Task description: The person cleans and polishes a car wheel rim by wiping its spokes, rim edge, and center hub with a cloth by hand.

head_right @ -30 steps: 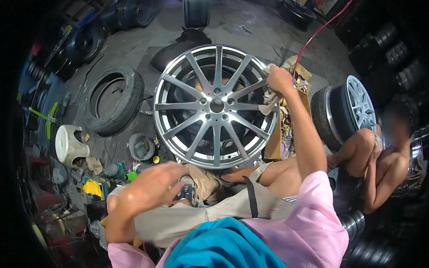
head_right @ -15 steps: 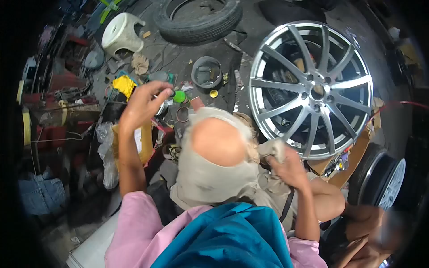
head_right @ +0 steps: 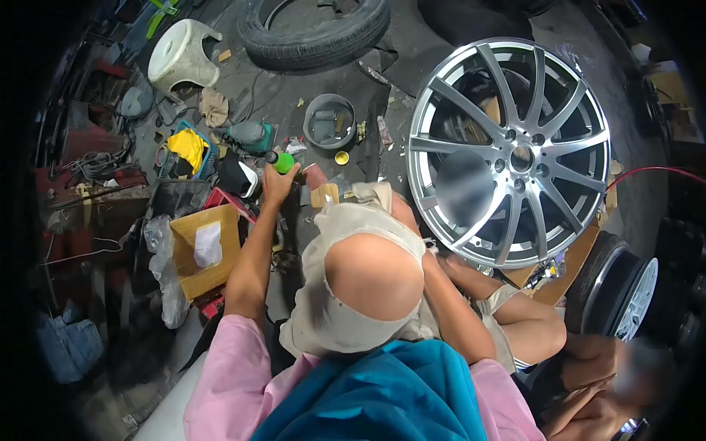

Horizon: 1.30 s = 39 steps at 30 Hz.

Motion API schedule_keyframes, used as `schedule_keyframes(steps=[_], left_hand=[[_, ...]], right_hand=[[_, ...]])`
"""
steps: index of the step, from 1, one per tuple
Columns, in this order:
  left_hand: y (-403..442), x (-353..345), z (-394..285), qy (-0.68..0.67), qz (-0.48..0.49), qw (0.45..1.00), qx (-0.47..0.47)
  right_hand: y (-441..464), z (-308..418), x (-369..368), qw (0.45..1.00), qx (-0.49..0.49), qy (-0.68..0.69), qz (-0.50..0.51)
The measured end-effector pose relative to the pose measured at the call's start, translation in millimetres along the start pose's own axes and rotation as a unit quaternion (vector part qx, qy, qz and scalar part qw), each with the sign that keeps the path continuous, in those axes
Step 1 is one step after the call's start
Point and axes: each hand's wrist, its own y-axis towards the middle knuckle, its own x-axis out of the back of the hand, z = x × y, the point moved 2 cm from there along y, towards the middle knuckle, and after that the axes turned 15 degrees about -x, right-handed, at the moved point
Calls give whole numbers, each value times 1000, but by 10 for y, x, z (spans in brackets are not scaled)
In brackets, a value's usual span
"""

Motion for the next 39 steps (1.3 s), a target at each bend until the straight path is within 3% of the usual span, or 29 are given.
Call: schedule_keyframes(steps=[2,4,5,6,8,16,17,24,26,32,36,39], left_hand=[[58,22,-80,11,40,998,46],[109,104,-243,54,120,991,-34],[112,139,-276,74,190,979,-13],[95,186,-318,76,189,979,-9],[15,249,-452,107,250,957,-103],[-25,575,-959,130,373,900,-182],[-11,600,-977,130,374,900,-182],[32,723,-1094,173,429,862,-208],[38,750,-1136,175,438,857,-208],[62,892,-1384,189,459,846,-193],[79,914,-1432,213,459,839,-199],[89,912,-1431,215,459,837,-206]], right_hand=[[444,-97,-71,994,-37,105,1],[592,44,-180,996,-17,74,-36],[683,77,-216,997,-2,73,-27],[774,87,-233,997,13,72,-18],[920,79,-217,997,46,62,-5],[858,270,-238,997,-35,49,48],[843,266,-248,994,-72,61,62],[910,72,-234,994,-62,63,66],[1008,-104,-241,972,-124,184,80],[997,-258,-213,943,-196,259,80],[1055,-366,-179,954,-182,227,73],[994,-330,-147,948,-235,208,52]])
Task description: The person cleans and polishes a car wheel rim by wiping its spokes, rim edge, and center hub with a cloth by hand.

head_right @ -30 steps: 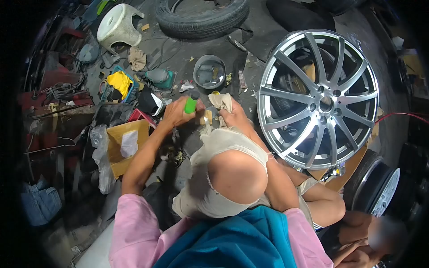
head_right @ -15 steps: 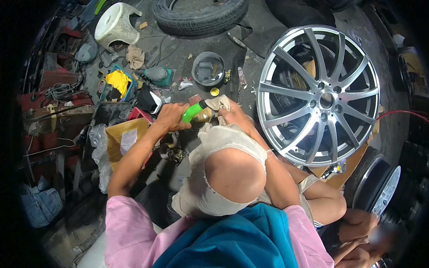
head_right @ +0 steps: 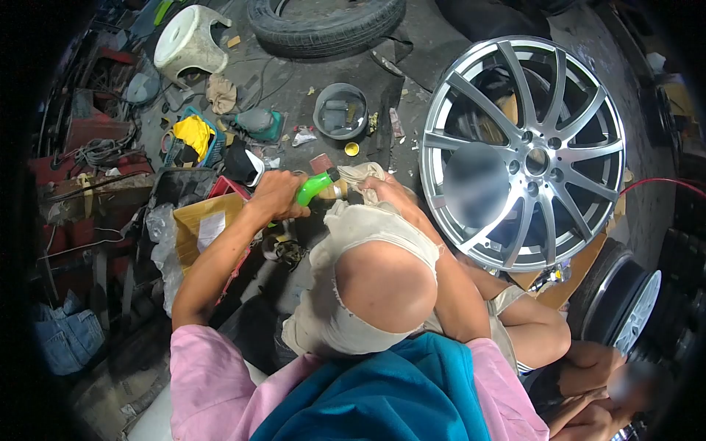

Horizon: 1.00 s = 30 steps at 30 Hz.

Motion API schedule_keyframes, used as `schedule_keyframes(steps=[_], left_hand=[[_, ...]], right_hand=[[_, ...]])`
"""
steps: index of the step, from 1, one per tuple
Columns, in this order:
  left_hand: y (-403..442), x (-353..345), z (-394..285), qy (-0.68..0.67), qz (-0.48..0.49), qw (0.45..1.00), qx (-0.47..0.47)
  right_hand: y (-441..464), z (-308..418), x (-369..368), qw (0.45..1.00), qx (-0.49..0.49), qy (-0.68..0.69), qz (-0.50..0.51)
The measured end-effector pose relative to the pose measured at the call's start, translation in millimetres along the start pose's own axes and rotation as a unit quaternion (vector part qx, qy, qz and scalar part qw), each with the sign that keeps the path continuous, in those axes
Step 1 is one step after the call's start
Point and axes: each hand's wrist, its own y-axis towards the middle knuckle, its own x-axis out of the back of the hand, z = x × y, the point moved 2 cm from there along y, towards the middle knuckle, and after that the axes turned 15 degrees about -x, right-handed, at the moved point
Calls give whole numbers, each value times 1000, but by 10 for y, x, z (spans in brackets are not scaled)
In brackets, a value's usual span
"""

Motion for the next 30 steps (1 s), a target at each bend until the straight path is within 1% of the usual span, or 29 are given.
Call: schedule_keyframes(steps=[2,5,9,12,14,16,17,19,20,21,22,23,24,25,26,27,28,29,30], left_hand=[[1,2,1,-3,1,1000,-6],[-6,26,-16,2,2,1000,-5],[-16,17,-2,-4,5,1000,-4],[-21,-59,58,-15,-10,1000,-3],[-4,-169,132,-24,-20,999,-5],[25,-240,191,-33,-76,997,-9],[40,-285,209,-30,-75,997,-14],[67,-287,208,-119,-188,975,-17],[99,-337,245,-136,-217,966,-13],[153,-427,309,-132,-216,967,-25],[221,-555,435,-147,-215,965,20],[299,-648,537,-160,-215,961,63],[356,-685,573,-186,-272,941,74],[386,-655,603,-219,-280,929,101],[459,-867,791,-209,-337,912,108],[494,-937,905,-208,-290,913,196],[554,-1076,1036,-289,-340,879,168],[632,-1312,1318,-264,-237,888,291],[685,-1424,1327,-308,-423,843,128]], right_hand=[[-80,52,-54,999,6,3,38],[-35,8,-29,999,10,14,46],[27,-44,-33,998,4,42,46],[-90,9,-105,997,-7,59,41],[-225,104,-213,995,-7,98,23],[-158,121,-223,996,15,87,34],[-131,131,-232,996,34,75,47],[-260,202,-342,996,47,66,49],[-266,189,-361,994,58,71,61],[-288,178,-359,992,70,77,72],[-494,277,-403,997,69,13,20],[-613,300,-387,997,74,-26,4],[-731,324,-370,995,80,-65,-11],[-780,226,-321,993,104,-59,3],[-826,132,-269,990,129,-53,18],[-867,43,-212,987,153,-46,33],[-1063,100,-216,973,183,-130,-52],[-1239,57,-178,965,226,-123,-47],[-1287,-55,-111,969,222,-93,-52]])
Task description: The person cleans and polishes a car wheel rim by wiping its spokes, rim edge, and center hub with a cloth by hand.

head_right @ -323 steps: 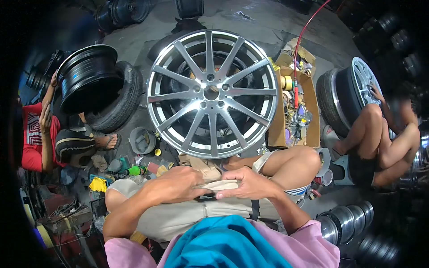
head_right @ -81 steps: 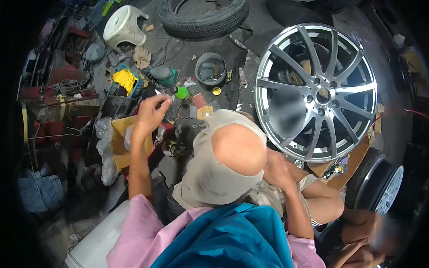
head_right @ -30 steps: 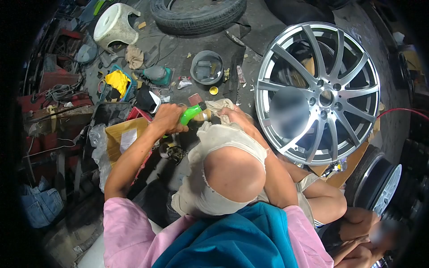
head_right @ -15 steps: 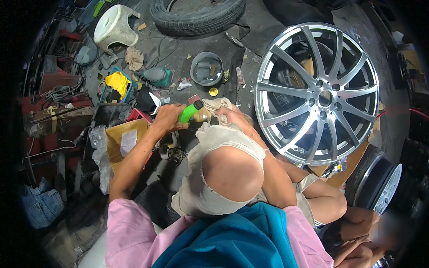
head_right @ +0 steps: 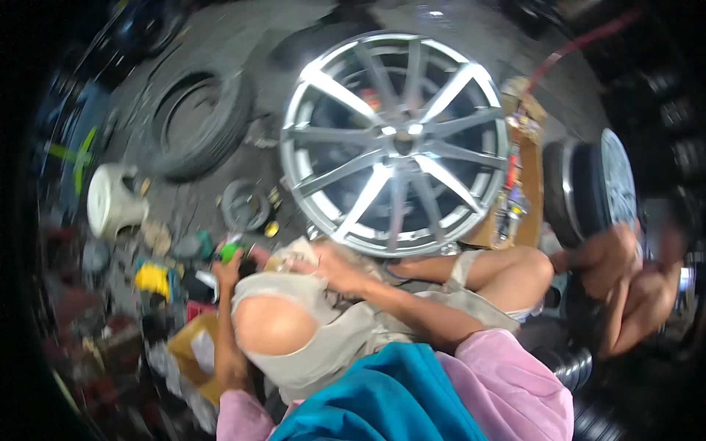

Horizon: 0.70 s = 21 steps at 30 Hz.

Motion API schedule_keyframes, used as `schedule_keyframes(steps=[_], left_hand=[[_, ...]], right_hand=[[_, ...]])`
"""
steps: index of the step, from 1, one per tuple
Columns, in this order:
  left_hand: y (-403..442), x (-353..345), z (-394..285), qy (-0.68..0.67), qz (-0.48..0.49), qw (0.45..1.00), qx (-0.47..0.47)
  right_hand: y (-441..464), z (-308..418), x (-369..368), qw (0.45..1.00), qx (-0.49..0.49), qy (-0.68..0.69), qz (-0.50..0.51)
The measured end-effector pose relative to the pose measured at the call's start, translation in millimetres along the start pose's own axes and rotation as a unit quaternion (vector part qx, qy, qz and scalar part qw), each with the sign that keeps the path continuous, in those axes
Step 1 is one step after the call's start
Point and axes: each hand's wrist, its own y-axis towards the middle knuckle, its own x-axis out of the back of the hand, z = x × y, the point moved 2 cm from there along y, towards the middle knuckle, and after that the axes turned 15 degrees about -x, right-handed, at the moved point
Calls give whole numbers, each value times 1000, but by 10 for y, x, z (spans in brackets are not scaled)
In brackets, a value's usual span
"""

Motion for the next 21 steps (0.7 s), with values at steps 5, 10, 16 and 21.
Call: schedule_keyframes(steps=[5,10,16,21], left_hand=[[134,16,-164,-164,36,973,159],[110,125,-266,-120,133,969,167],[-846,839,-302,9,218,962,167],[-549,1461,-1601,-50,-23,998,-27]], right_hand=[[-920,328,575,993,55,7,-102],[-1729,719,1560,947,74,-24,-312],[-1905,1462,3097,737,234,-372,-513],[-1379,1944,3840,652,248,-507,-506]])
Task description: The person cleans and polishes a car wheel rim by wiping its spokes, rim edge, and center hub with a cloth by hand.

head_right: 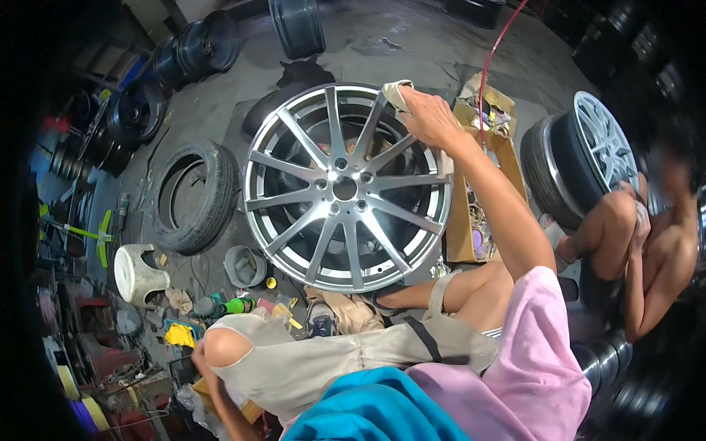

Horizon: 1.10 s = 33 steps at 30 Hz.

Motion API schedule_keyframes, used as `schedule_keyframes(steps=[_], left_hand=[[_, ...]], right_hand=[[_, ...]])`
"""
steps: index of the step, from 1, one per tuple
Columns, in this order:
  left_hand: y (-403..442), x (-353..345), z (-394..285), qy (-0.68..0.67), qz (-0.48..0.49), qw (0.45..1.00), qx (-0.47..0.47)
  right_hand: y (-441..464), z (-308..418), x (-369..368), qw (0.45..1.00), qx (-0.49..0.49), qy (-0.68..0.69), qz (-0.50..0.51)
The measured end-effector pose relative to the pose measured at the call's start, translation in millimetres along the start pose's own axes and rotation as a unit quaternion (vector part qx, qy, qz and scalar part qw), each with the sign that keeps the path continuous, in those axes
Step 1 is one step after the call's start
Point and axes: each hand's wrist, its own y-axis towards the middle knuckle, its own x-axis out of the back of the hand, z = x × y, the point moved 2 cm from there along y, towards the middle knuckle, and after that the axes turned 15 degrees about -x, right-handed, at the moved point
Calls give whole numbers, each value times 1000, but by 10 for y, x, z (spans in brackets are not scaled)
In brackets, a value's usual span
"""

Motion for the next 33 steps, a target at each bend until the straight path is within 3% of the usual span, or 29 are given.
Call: schedule_keyframes(steps=[2,4,7,10,13,22,26,28,33], left_hand=[[282,-64,-1577,-22,-79,993,82],[459,-226,-2300,-49,-186,980,-44],[627,-772,-3306,-54,-162,979,-113],[817,-1171,-3499,-37,50,956,-288],[906,-1498,-3696,-23,186,950,-249],[835,-1438,-3569,-1,211,952,-223],[840,-1512,-3590,1,227,946,-231],[841,-1565,-3648,-4,240,936,-259],[824,-1564,-3678,-17,281,915,-288]], right_hand=[[196,4,-111,999,8,-32,17],[321,-31,-209,997,29,-68,17],[388,-25,-264,995,43,-88,25],[401,4,-251,993,54,-103,31],[451,85,-265,990,64,-118,34],[435,61,-224,984,54,-166,48],[508,201,-302,989,26,-127,76],[652,391,-417,993,71,-73,52],[584,314,-399,990,-11,-118,82]])
